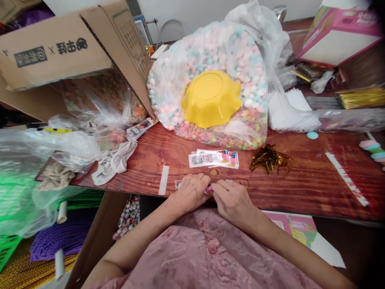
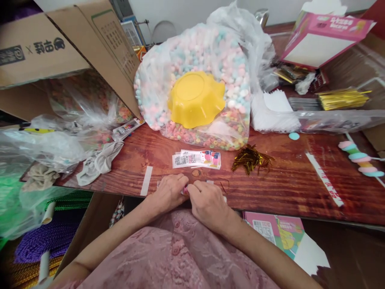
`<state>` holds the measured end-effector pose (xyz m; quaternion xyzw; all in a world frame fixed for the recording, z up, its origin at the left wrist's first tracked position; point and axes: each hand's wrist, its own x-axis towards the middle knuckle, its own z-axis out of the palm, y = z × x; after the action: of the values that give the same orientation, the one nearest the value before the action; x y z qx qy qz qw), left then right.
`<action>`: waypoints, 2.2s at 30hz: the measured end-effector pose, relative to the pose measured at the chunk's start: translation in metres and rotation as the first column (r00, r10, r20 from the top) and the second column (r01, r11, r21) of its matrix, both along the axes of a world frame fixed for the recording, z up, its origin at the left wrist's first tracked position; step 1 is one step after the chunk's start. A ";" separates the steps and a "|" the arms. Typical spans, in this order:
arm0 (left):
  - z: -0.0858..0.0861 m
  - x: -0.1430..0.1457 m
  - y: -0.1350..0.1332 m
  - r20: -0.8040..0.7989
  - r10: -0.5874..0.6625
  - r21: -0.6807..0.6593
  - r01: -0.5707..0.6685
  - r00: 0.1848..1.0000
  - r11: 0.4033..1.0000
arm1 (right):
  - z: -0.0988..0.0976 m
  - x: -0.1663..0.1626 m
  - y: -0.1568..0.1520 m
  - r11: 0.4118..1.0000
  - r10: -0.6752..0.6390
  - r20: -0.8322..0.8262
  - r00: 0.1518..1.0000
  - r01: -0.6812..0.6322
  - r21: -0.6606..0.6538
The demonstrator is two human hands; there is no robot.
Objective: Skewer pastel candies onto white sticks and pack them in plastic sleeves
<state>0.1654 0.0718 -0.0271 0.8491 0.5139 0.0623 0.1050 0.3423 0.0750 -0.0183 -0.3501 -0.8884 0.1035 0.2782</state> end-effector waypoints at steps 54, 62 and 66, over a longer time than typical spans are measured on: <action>0.007 0.016 0.005 0.761 0.635 -0.648 0.144 0.129 0.747 | -0.013 -0.044 0.023 0.941 -0.328 -0.725 0.605 0.145 -0.305; 0.012 0.007 0.018 0.686 0.716 -0.715 0.305 0.131 0.629 | 0.000 -0.004 0.043 0.970 -0.010 -0.333 0.943 0.089 0.225; 0.022 -0.007 0.023 0.633 0.723 -0.724 0.542 0.276 0.427 | 0.011 0.021 0.055 0.917 0.206 0.068 0.976 -0.217 0.336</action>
<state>0.1585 0.0950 -0.0053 0.3757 0.3421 0.2796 0.8147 0.3630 0.1302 -0.0070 -0.2003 -0.9297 -0.0282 0.3078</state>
